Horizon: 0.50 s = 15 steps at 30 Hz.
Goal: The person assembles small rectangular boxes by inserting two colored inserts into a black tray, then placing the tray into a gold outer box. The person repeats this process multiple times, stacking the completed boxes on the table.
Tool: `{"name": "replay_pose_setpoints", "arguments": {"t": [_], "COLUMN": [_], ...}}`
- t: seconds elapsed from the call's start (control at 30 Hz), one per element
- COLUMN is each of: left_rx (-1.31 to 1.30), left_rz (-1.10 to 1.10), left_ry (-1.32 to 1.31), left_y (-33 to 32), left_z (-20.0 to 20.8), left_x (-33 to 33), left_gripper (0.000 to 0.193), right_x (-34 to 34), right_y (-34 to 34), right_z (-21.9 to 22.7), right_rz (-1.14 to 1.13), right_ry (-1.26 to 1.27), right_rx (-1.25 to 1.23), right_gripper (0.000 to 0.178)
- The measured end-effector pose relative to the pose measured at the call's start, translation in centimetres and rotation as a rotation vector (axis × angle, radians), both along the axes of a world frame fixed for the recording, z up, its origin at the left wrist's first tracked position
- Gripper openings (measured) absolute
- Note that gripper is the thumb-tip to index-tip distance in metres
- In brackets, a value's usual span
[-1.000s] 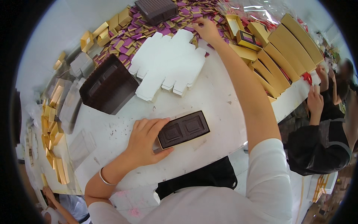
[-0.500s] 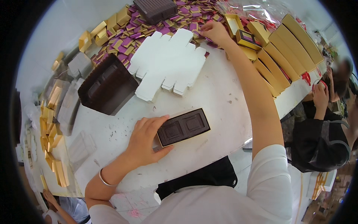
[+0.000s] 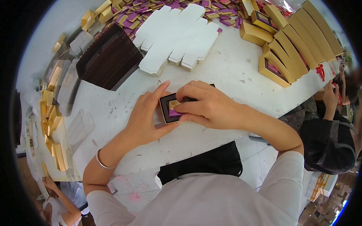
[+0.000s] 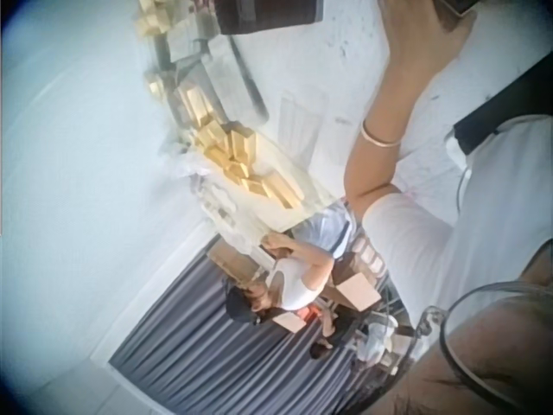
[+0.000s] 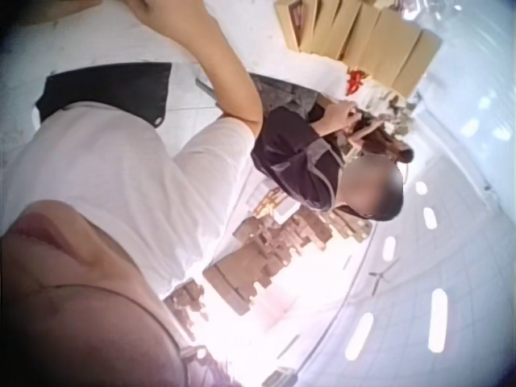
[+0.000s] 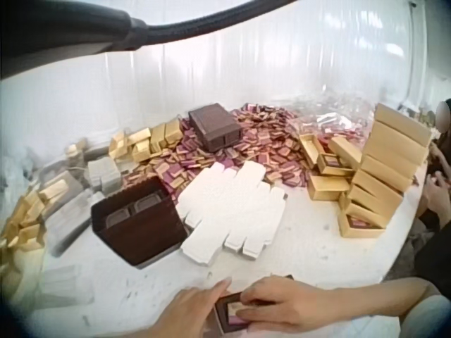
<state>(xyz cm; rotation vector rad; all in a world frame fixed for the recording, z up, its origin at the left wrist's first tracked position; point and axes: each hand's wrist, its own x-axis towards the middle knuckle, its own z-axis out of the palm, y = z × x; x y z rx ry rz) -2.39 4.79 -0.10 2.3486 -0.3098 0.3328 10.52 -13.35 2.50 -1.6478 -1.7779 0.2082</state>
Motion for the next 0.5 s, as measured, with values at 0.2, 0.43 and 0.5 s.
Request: {"name": "replay_pose_setpoints", "arguments": {"t": [0.2, 0.43, 0.5], "left_rx": [0.075, 0.012, 0.028], "left_rz": [0.023, 0.041, 0.035], "left_ry": [0.03, 0.075, 0.079], "left_y": [0.2, -0.2, 0.0], "left_z": [0.4, 0.6, 0.6], "left_x": [-0.1, 0.2, 0.0], "left_gripper": [0.091, 0.088, 0.088], "right_x": [0.9, 0.9, 1.4], "right_y": [1.3, 1.4, 1.4], "right_z": [1.2, 0.0, 0.8], "right_rz": [0.005, 0.036, 0.105], "right_ry": [0.164, -0.01, 0.084], "right_rx": [-0.176, -0.17, -0.192], "right_gripper": [0.014, 0.008, 0.006]}}
